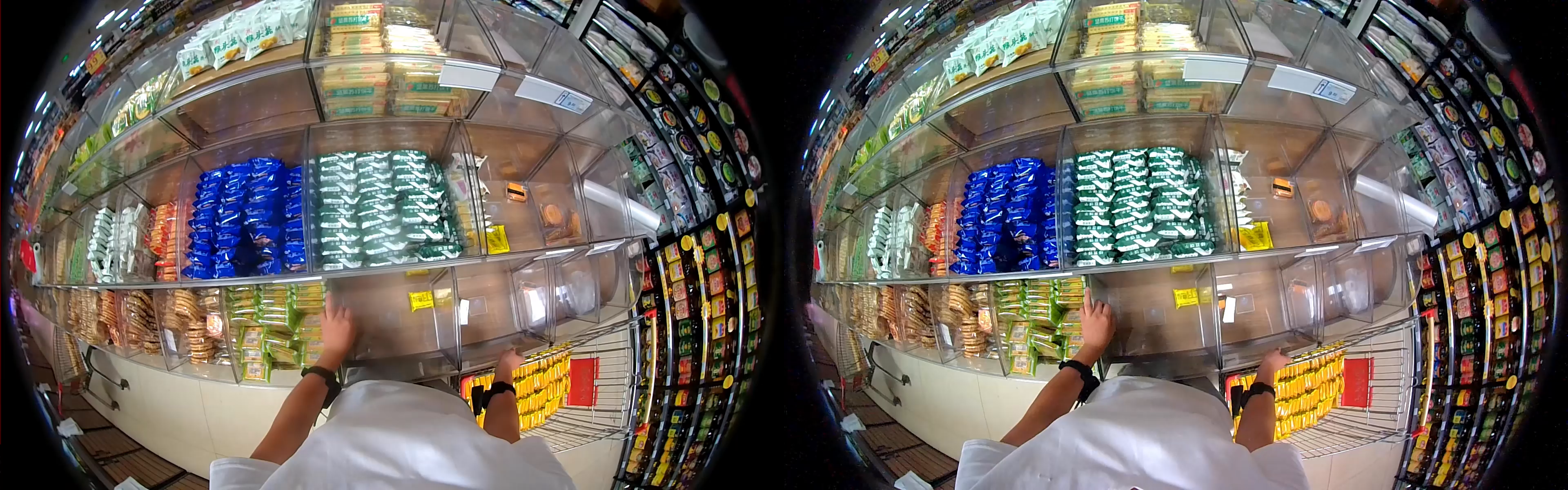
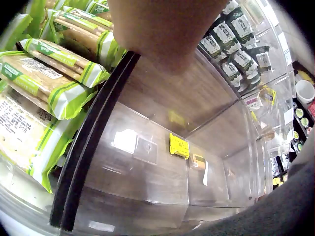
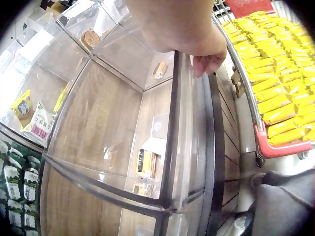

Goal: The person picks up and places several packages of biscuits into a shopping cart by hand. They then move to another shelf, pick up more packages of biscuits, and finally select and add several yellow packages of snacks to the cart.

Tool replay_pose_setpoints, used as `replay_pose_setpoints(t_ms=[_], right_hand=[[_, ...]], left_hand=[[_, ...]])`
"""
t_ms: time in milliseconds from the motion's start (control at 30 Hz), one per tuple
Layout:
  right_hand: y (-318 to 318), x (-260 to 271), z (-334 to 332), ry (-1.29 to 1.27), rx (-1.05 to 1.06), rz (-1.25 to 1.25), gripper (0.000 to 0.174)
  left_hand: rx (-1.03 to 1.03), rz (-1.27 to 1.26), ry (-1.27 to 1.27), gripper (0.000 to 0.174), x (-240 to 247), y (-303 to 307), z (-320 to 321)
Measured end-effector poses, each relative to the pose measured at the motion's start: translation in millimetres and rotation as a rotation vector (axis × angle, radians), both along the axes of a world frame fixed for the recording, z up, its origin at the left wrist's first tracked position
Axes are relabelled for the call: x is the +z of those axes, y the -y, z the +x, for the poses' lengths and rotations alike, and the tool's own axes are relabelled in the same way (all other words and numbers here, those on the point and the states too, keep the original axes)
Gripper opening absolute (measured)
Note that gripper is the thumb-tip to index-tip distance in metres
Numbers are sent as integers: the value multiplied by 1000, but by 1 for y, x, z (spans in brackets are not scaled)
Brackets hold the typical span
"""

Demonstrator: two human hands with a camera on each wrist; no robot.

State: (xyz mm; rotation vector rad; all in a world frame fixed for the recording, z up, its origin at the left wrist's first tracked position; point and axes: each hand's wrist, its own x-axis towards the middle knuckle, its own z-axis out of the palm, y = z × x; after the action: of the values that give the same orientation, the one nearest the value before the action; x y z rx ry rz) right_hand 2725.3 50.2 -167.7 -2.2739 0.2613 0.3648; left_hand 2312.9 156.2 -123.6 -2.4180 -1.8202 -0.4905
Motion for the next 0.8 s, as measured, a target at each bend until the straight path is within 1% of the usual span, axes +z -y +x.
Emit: replay_pose_setpoints(t_ms=[100, 200, 367, 467, 500, 533, 567, 667, 700, 767, 800], right_hand=[[0, 1, -1, -14, -1, -4, 37], [0, -5, 1, -10, 5, -14, 38], [0, -6, 0, -25, 6, -19, 41], [-3, 9, -6, -19, 49, -66, 29], [1, -6, 3, 25, 65, -64, 31], [10, -40, 23, 69, 82, -63, 34], [16, -60, 35, 113, 98, -61, 37], [11, -46, 26, 116, 96, -110, 37], [11, -43, 24, 80, 89, -73, 35], [9, -39, 21, 6, 76, 1, 29], [7, -30, 17, 10, 61, -19, 29]], left_hand=[[3, -10, 0, 16, 2, 0, 0], [2, -23, 38, 11, 5, 1, 1], [9, -32, 44, 11, 6, 1, 2], [10, -39, 44, 13, 7, 1, 2], [10, -41, 44, 13, 8, 1, 2], [12, -47, 42, 13, 8, 1, 2], [14, -53, 40, 14, 9, 1, 2], [15, -66, 43, 15, 8, 2, 2], [14, -70, 46, 15, 7, 2, 2], [-3, 6, 16, 18, 2, 1, 0], [-12, 44, 0, 20, -1, 0, -1]])
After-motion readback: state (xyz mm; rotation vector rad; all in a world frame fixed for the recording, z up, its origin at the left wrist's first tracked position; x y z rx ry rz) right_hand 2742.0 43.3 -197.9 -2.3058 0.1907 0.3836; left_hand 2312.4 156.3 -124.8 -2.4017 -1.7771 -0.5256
